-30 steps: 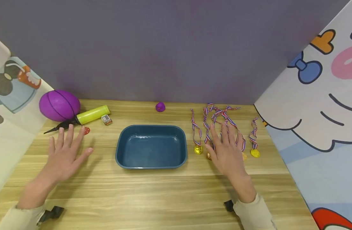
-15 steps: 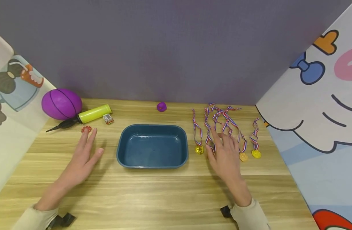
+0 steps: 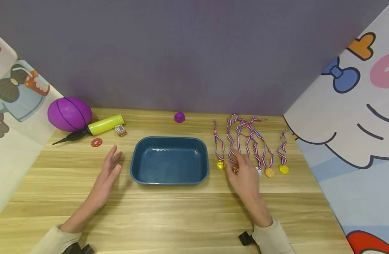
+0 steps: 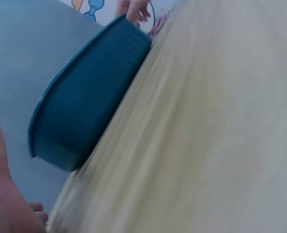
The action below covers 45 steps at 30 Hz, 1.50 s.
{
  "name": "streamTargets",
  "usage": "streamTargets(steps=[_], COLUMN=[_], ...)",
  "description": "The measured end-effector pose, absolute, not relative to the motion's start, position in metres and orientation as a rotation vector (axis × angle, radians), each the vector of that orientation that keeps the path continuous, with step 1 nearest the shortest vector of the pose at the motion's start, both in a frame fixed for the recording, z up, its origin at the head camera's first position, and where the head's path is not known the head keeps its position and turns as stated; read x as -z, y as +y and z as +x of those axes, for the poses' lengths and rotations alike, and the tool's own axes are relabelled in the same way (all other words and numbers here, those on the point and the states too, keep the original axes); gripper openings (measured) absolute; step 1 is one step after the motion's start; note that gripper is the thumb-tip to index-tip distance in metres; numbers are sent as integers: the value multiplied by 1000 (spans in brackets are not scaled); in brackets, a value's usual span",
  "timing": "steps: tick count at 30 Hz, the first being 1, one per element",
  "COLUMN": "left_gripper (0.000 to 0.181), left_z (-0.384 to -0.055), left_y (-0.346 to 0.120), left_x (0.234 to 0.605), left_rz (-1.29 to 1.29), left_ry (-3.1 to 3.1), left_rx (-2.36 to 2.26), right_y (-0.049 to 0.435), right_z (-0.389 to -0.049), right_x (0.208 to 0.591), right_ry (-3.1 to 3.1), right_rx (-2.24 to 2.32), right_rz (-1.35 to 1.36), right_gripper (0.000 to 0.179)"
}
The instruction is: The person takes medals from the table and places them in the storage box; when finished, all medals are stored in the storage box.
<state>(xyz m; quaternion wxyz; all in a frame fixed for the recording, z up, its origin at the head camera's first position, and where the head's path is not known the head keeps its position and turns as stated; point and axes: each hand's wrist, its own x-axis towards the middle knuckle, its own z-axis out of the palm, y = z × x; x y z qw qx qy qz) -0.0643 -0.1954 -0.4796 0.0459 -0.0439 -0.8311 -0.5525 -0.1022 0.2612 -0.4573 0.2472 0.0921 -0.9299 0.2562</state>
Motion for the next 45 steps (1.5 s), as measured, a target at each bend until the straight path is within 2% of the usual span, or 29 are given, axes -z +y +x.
streamTargets(steps=[6,15,28,39,45], left_gripper=[79,83,90,89,89], left_z=[-59,-55,-48,-46,-47], left_y=[-185,-178,-170,-168,-168], left_x=[488,486,488,488,489], left_rz=[-201,-337,-330,-323,-328], left_ry=[-2460,-2521,-2601,-2602,-2595], left_rx=[1727,1498,1346,1356,1364], right_y=[257,252,252,253,251], right_z=[-102,-101,-102,-103,-101], right_x=[468,489,493,500,499], right_ry=[-2559,-2490,-2535,-2491,-2529], right_rx=[-729,-704,-591,-636,-625], right_rz=[221,340,316,384,316], right_gripper=[30,34,48,34,40])
